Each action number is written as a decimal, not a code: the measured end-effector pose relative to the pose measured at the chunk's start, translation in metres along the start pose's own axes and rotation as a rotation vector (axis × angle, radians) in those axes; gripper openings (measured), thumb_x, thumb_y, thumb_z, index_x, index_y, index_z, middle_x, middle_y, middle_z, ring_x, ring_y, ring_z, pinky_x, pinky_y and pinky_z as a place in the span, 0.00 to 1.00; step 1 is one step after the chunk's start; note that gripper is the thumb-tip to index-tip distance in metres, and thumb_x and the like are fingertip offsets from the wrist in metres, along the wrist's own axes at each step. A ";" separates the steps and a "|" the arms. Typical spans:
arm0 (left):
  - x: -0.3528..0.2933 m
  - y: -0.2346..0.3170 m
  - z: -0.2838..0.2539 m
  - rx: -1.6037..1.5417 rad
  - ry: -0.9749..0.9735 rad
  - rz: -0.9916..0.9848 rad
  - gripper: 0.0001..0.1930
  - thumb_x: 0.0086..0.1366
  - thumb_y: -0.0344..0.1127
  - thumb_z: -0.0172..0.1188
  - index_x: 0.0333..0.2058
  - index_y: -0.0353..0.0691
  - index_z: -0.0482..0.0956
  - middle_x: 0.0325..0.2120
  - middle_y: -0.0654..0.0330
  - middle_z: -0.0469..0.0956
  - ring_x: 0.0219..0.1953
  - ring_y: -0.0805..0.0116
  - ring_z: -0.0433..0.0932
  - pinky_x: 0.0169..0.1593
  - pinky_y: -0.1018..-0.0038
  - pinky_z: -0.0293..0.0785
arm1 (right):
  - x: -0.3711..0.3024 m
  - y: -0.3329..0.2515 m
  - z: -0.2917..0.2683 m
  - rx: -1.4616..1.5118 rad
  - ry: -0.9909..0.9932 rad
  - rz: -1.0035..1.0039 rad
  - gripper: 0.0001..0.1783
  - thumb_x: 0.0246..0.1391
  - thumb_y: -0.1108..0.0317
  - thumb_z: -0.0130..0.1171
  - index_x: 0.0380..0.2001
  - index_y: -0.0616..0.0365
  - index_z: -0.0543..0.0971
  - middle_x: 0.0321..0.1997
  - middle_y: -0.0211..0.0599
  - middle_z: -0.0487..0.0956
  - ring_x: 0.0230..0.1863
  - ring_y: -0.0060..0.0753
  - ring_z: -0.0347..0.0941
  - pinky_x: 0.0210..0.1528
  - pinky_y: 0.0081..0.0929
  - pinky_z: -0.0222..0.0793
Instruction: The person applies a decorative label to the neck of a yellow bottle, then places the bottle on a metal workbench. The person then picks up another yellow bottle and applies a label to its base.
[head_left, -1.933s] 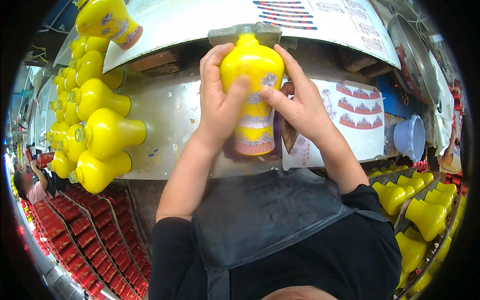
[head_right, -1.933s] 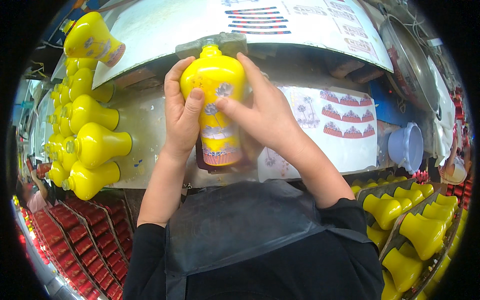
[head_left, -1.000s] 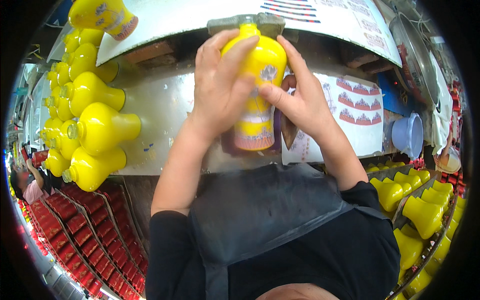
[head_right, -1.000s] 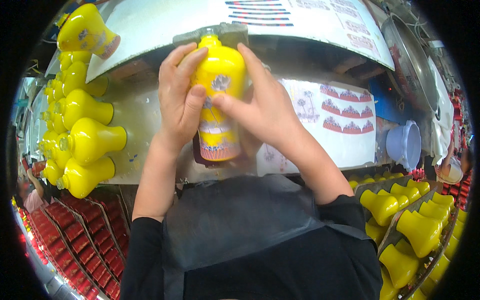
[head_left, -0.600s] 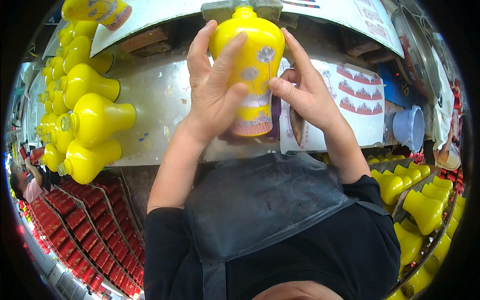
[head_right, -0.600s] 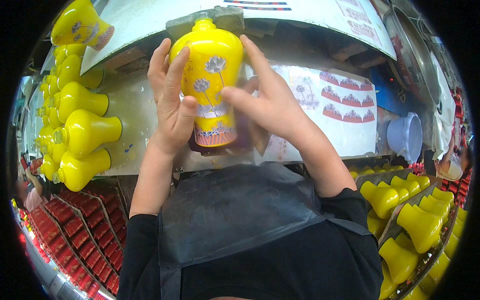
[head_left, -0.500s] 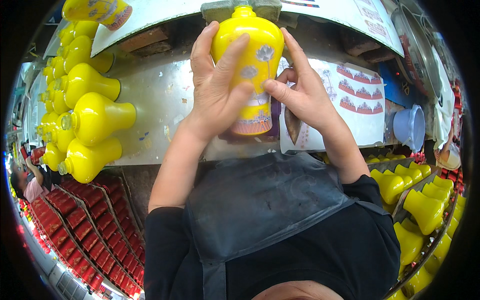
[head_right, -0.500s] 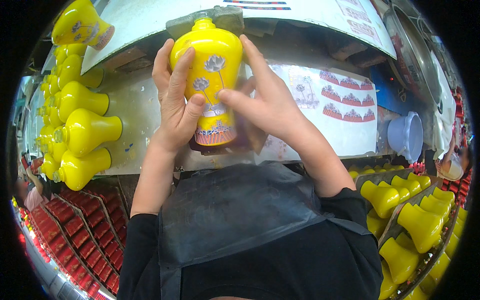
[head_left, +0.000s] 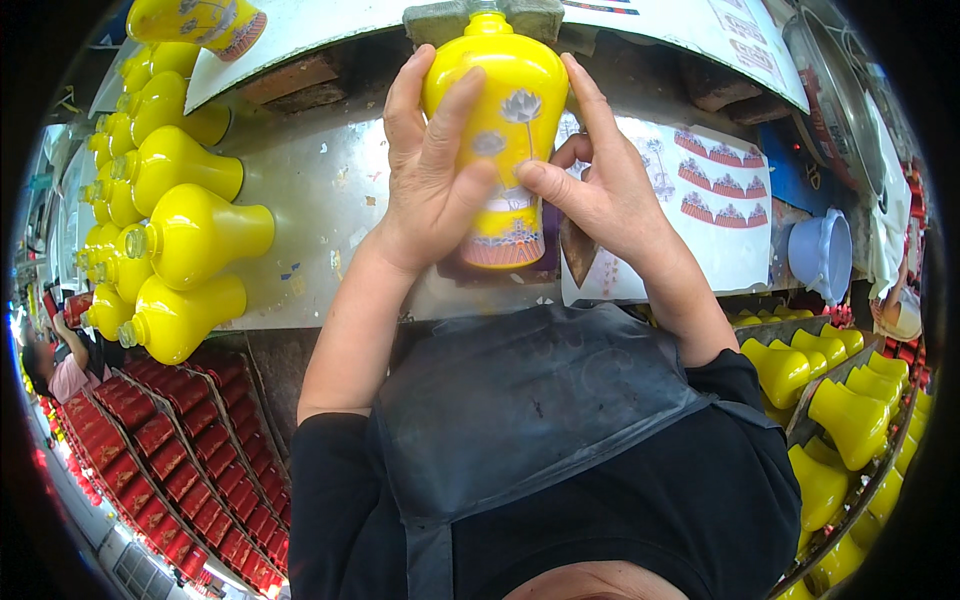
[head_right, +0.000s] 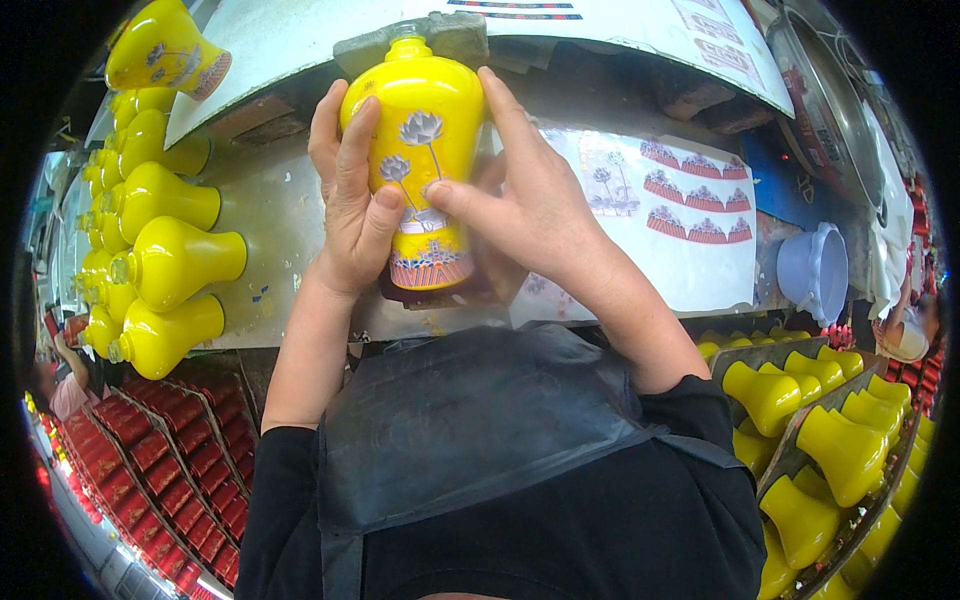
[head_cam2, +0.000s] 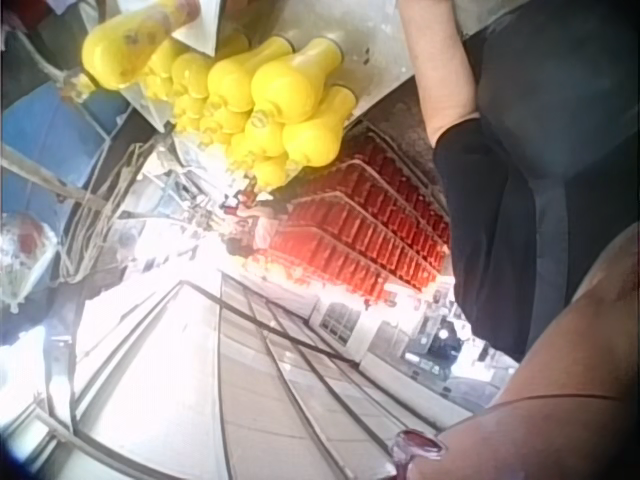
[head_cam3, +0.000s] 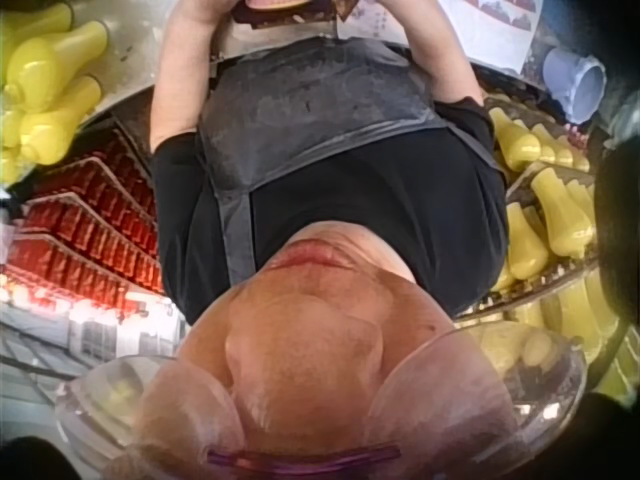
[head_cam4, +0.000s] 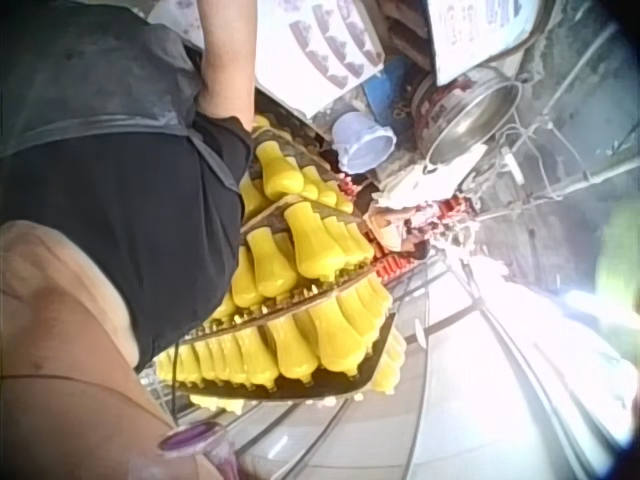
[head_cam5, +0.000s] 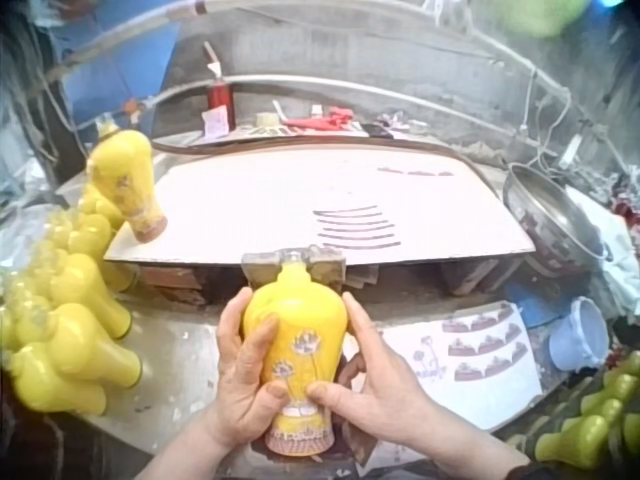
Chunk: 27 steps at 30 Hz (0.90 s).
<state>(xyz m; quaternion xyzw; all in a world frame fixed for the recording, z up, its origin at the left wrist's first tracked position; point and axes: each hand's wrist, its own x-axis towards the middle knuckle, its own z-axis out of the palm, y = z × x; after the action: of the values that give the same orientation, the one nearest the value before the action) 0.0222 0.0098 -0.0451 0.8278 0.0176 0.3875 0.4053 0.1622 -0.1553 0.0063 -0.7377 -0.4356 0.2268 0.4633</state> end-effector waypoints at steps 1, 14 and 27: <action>0.000 0.000 0.000 -0.003 -0.002 -0.001 0.33 0.67 0.40 0.58 0.72 0.50 0.66 0.73 0.44 0.49 0.73 0.43 0.54 0.74 0.56 0.54 | 0.000 0.000 0.000 -0.003 0.000 0.001 0.58 0.51 0.52 0.71 0.76 0.68 0.53 0.62 0.64 0.75 0.42 0.43 0.83 0.48 0.35 0.78; 0.002 0.002 -0.001 0.099 -0.006 0.020 0.35 0.63 0.39 0.60 0.71 0.51 0.67 0.72 0.44 0.51 0.73 0.42 0.54 0.74 0.55 0.53 | 0.000 0.005 0.000 0.025 -0.003 -0.016 0.57 0.52 0.52 0.71 0.76 0.67 0.53 0.64 0.65 0.74 0.43 0.42 0.83 0.48 0.33 0.78; 0.001 0.003 -0.003 0.142 -0.025 0.006 0.35 0.64 0.40 0.59 0.71 0.52 0.66 0.72 0.45 0.50 0.73 0.42 0.53 0.74 0.54 0.53 | 0.000 0.006 -0.001 -0.001 0.001 -0.006 0.59 0.50 0.51 0.72 0.76 0.65 0.53 0.63 0.64 0.75 0.44 0.40 0.82 0.50 0.33 0.77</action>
<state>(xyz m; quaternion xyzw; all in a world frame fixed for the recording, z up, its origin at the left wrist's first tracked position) 0.0206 0.0099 -0.0412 0.8593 0.0371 0.3760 0.3447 0.1657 -0.1565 0.0014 -0.7368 -0.4376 0.2249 0.4637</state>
